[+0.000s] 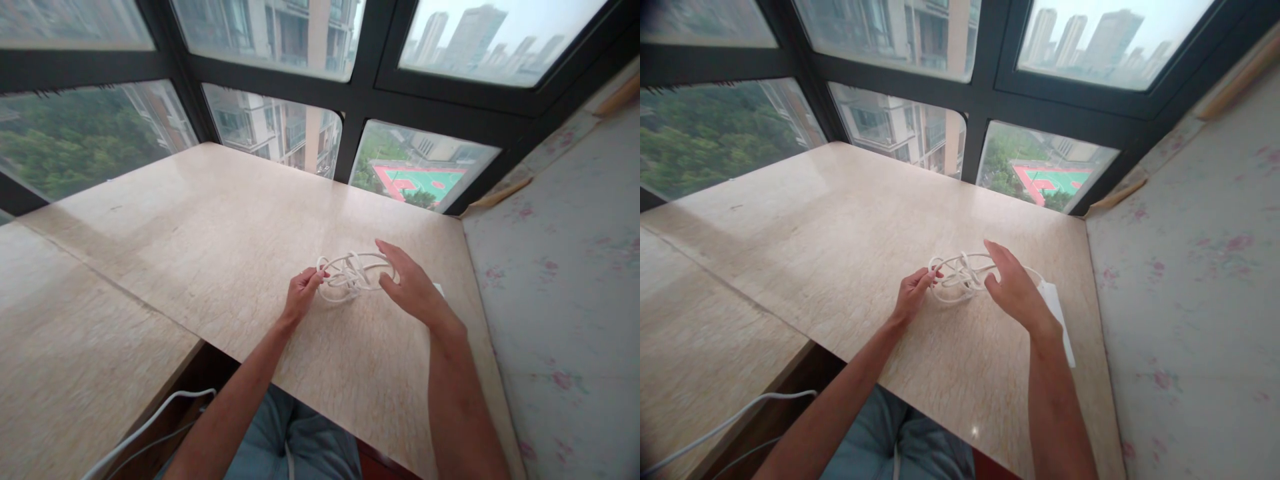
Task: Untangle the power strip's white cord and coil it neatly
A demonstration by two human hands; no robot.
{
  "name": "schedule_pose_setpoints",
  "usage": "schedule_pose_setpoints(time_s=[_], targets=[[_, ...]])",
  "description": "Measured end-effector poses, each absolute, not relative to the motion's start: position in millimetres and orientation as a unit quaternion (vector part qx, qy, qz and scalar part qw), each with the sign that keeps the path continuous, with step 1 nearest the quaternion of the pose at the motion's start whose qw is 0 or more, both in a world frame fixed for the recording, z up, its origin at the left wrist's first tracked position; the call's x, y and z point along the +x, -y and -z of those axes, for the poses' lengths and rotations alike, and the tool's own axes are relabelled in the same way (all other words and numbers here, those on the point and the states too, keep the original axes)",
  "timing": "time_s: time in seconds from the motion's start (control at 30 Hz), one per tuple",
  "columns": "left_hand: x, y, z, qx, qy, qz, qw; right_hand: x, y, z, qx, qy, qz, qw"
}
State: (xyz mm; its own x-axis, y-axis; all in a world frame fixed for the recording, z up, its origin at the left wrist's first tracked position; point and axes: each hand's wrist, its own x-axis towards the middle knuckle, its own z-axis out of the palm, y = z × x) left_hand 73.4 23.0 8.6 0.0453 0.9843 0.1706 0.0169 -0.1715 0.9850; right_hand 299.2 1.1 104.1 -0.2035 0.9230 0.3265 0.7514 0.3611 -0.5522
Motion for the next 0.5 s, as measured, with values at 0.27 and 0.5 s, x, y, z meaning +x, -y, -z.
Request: schedule_pose_setpoints(time_s=[0.27,0.5], targets=[[76,-22,-8,0.587,-0.435,-0.516,0.447,278,-13,-98,-0.564,0.79,-0.03,0.239],[72,-19,-3,0.608,-0.445,-0.611,0.246,272,-8,-104,-0.581,0.767,-0.068,0.262]])
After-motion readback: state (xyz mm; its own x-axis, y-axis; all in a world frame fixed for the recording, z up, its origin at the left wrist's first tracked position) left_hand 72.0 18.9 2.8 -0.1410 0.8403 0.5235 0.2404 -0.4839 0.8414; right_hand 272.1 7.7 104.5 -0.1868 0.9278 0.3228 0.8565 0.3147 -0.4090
